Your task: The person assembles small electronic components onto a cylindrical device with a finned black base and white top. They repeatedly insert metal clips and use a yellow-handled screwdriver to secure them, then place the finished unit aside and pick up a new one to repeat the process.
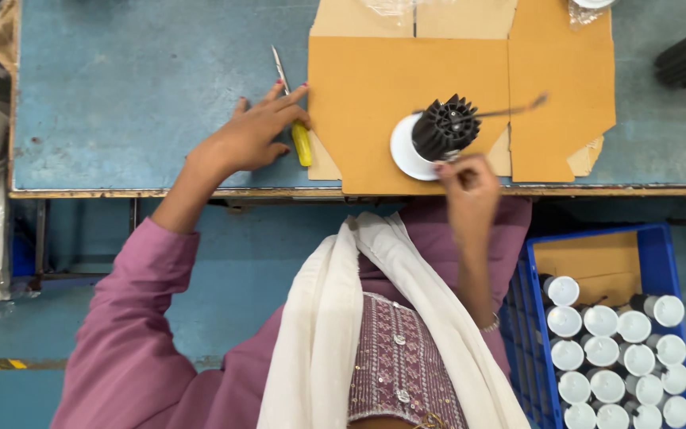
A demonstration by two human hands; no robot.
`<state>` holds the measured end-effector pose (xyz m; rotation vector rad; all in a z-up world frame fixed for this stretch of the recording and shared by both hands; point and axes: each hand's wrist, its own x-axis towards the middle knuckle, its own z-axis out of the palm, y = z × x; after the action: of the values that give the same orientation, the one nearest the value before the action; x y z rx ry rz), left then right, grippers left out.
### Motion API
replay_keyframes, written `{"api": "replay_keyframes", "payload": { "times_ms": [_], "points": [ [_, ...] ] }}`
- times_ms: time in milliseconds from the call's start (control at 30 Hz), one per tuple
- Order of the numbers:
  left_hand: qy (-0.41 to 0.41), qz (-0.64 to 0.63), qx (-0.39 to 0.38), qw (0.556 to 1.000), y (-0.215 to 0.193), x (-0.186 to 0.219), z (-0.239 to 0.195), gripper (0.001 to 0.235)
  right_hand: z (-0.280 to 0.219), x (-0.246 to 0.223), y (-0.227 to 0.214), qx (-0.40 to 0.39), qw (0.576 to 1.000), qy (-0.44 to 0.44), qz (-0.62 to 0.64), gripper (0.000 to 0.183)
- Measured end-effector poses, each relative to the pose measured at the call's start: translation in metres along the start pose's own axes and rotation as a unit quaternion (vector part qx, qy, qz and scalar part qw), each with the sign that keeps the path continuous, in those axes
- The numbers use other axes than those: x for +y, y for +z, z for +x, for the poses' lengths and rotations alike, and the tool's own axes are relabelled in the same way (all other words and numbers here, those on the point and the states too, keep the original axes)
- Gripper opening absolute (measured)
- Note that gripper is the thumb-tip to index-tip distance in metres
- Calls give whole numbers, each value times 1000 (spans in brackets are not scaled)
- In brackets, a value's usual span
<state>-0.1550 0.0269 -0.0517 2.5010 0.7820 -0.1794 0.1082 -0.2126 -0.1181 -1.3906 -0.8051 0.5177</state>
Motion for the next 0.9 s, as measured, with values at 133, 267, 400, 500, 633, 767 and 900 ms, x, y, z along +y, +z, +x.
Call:
{"api": "replay_keyframes", "payload": {
  "times_ms": [133,267,400,500,633,767,900],
  "points": [
    [87,54,98,990,7,-6,3,41,3,10,20,-8,998,-46,-48,24],
    [149,-3,223,963,-7,12,8,36,8,-8,23,-25,973,-133,-185,26],
    [245,-417,307,820,-23,57,7,22,8,-26,22,-69,966,-114,-223,24],
    [257,-620,285,684,-24,97,9,24,8,-32,24,-86,958,-123,-246,21],
    [324,-708,212,590,-19,137,33,55,6,-35,25,-89,954,-125,-256,20],
    [339,-770,122,526,-12,158,52,66,3,-38,25,-91,951,-107,-274,25],
    [343,-748,118,556,-9,165,58,66,-1,-37,25,-106,948,-120,-275,27]
  ]
}}
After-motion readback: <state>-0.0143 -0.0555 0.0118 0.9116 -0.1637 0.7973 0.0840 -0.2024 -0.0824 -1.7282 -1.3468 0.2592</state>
